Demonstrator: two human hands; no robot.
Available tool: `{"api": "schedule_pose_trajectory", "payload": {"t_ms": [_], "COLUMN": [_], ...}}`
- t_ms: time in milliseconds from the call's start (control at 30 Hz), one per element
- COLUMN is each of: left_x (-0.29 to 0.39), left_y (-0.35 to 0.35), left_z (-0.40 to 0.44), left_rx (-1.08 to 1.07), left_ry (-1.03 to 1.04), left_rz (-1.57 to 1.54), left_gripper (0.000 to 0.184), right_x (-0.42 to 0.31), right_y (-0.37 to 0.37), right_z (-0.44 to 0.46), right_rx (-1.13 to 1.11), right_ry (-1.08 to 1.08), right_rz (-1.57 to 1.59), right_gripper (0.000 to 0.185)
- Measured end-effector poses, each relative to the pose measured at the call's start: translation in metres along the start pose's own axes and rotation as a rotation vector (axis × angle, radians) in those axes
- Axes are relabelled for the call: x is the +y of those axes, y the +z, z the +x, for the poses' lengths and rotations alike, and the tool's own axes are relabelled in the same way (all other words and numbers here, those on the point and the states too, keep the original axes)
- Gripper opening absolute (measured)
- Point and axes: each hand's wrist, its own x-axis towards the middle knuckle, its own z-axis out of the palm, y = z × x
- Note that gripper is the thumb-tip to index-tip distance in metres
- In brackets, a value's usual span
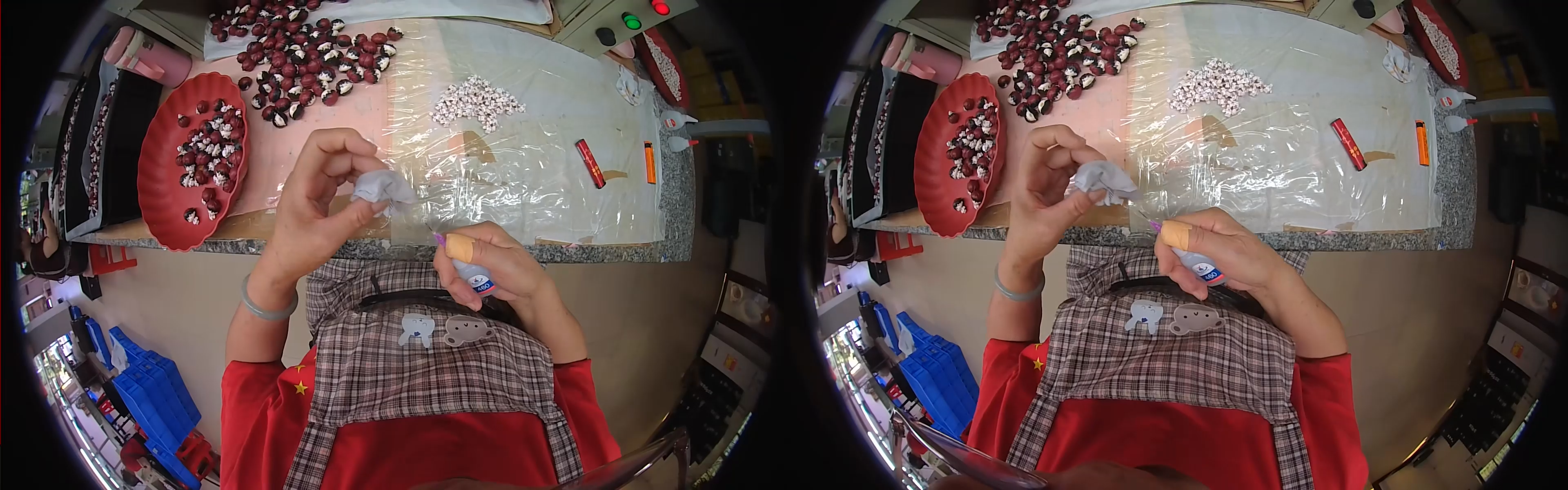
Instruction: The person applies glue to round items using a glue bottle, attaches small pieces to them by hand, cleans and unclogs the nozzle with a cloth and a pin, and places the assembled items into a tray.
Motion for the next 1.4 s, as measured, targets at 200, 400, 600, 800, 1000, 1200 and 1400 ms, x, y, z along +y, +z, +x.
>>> {"api": "schedule_pose_trajectory", "payload": {"t_ms": [200,400,600,800,1000,1200,1400], "left_x": [0.000,-0.002,-0.008,-0.014,-0.011,-0.005,-0.009], "left_y": [0.011,0.022,0.024,0.030,0.019,-0.001,0.007], "left_z": [-0.003,-0.001,0.000,-0.003,-0.001,0.003,-0.001], "left_rx": [-0.073,-0.140,-0.220,-0.158,-0.010,0.059,-0.037], "left_ry": [-0.114,-0.041,-0.022,0.086,0.123,0.083,-0.023], "left_rz": [-0.112,-0.112,-0.076,-0.043,-0.113,-0.083,-0.085], "left_gripper": [0.051,0.050,0.046,0.039,0.039,0.040,0.030], "right_x": [0.001,0.005,0.009,0.012,0.013,0.018,0.012], "right_y": [-0.004,-0.004,-0.008,-0.004,-0.001,-0.008,-0.007], "right_z": [0.001,0.001,0.002,0.007,0.003,0.001,-0.001], "right_rx": [-0.022,-0.041,-0.084,-0.169,-0.164,-0.183,-0.149], "right_ry": [-0.010,0.046,0.068,0.031,0.015,-0.013,-0.042], "right_rz": [0.041,0.133,0.238,0.397,0.415,0.397,0.362], "right_gripper": [0.041,0.041,0.043,0.046,0.047,0.047,0.047]}}
